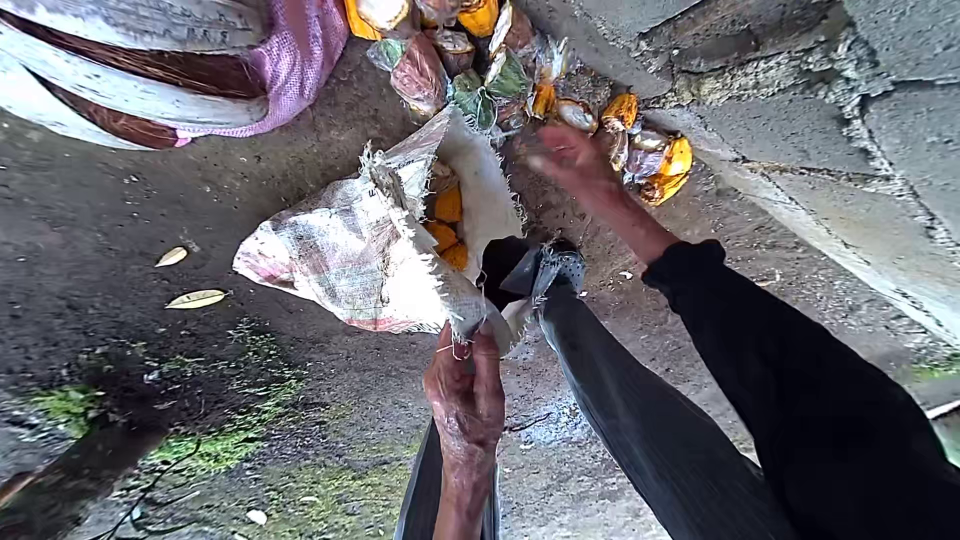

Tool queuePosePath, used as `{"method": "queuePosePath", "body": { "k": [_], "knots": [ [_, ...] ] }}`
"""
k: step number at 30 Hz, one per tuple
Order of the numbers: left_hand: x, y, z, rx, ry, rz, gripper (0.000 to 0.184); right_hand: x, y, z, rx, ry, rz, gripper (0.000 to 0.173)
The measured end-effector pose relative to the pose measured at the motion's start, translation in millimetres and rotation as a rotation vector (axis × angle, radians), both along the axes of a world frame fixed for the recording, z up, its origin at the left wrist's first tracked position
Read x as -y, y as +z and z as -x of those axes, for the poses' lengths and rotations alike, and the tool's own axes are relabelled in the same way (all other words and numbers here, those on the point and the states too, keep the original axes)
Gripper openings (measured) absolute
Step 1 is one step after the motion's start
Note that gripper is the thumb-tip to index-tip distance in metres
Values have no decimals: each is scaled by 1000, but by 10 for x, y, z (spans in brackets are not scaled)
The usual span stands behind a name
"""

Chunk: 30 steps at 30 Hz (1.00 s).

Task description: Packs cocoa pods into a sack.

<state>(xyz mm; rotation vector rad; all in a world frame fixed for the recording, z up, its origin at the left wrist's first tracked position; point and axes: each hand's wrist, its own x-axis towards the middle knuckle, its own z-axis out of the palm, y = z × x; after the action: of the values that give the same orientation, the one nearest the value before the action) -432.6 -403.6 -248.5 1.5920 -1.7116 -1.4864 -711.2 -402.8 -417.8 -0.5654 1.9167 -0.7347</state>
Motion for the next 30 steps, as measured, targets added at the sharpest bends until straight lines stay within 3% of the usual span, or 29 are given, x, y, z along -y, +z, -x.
{"method": "queuePosePath", "body": {
  "k": [1, 3, 7, 9, 14, 18, 22, 25, 28, 30],
  "knots": [
    [6, 0, 1, 7, 2, 3, 16, -34, -90, 144, -92, -68, -78, 58],
    [28, 8, 2, 13, 13, 12, 15, -26, -332, 353, -217, -237, -266, 61],
    [26, 23, -1, 2, 1, 3, 15, 150, -655, 327, -181, -360, -496, 110],
    [13, 24, -9, 3, -5, 0, 16, 270, -761, 258, -191, -377, -514, 121],
    [2, 29, -47, -14, 19, 1, 14, 418, -900, 193, -346, -391, -619, 120],
    [-8, 35, -41, -14, 11, -11, 15, 345, -763, 196, -414, -401, -679, 106],
    [6, 26, -32, -3, 1, 0, 16, 227, -524, 183, -302, -499, -403, 89],
    [-11, 33, -13, 0, -7, -12, 16, 178, -67, -101, -178, -502, -132, 80],
    [-18, 28, 14, 9, -9, -10, 17, 100, 262, -502, 101, -187, 144, 79],
    [-7, 24, 16, 18, -13, 5, 16, 60, 380, -498, 276, 111, 134, 69]
  ]
}}
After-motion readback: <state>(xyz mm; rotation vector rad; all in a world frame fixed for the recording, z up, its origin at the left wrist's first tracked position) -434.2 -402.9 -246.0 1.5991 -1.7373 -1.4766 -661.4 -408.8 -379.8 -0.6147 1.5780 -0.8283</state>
